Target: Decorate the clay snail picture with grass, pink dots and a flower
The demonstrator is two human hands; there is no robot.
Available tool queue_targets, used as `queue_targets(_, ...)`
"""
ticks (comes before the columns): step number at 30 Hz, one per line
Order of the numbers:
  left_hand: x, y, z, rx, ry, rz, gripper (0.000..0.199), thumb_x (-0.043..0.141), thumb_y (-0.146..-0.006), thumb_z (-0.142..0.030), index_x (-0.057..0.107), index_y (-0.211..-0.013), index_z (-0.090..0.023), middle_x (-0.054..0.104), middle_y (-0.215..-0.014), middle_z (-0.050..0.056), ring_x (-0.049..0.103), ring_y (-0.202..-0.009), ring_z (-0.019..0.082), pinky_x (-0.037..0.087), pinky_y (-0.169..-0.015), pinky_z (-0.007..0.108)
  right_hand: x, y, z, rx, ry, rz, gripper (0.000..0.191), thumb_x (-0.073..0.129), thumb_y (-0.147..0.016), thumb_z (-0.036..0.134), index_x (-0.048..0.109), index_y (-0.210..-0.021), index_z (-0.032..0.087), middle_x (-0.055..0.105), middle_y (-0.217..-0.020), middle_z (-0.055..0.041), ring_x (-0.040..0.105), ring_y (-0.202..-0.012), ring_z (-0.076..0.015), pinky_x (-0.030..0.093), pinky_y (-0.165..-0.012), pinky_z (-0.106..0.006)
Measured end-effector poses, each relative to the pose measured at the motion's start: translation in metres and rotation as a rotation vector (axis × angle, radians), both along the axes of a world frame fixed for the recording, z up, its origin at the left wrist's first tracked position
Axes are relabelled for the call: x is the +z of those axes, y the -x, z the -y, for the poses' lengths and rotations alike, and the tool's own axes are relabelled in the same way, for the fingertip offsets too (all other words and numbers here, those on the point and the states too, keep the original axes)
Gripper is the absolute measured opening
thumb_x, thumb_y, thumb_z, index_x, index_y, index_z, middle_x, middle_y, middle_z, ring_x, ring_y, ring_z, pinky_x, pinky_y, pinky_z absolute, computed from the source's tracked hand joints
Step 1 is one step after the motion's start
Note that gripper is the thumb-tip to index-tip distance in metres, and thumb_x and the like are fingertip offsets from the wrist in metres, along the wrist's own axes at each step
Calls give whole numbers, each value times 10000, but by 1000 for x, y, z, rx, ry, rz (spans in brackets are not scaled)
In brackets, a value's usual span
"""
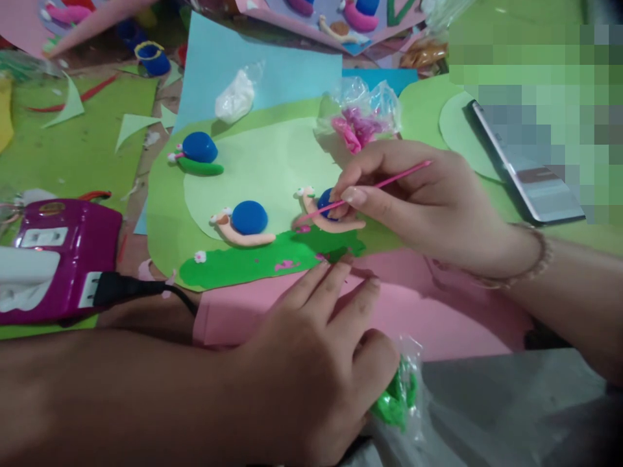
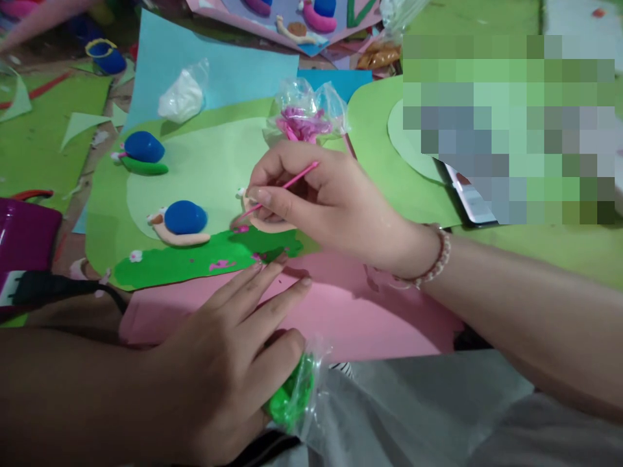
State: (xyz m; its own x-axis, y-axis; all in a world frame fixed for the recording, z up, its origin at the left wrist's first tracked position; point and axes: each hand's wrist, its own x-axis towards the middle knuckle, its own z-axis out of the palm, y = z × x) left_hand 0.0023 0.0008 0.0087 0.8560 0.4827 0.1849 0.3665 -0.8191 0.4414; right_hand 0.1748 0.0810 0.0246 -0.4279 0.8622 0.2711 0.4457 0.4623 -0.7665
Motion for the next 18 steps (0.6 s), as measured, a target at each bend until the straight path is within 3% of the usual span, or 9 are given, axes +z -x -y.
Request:
queue_targets(8, 1, 0, 0, 15, -29, -8, 181, 420, -777, -240, 534, -851, -121, 508, -1256, 238, 462, -1159, 434, 323, -964, 592, 3, -4, 7, 102, -244, 124, 37, 527, -865, 162, 560, -852, 171, 594, -773, 25, 541, -723, -53, 489, -670, -205)
queue_targets(14, 1, 0, 0, -7, -56, -19, 185, 452, -771, -264, 528, -862, -123, 514, -1235, 250, 482, -1138, 412, 338, -955, 582, 1, 0, 11, 117, -72, -9, 38, 553, -838, 124, 575, -857, 148, 601, -780, 46, 571, -686, 1, 490, -621, -89)
queue_targets(18, 1, 2, -1, -18, -64, -33, 200, 461, -770, -274, 528, -884, -125, 525, -1227, 230, 493, -1120, 403, 344, -955, 579, -2, 1, 10, 105, 12, -40, 31, 560, -828, 124, 575, -853, 135, 617, -773, 43, 597, -671, -2, 495, -583, -72)
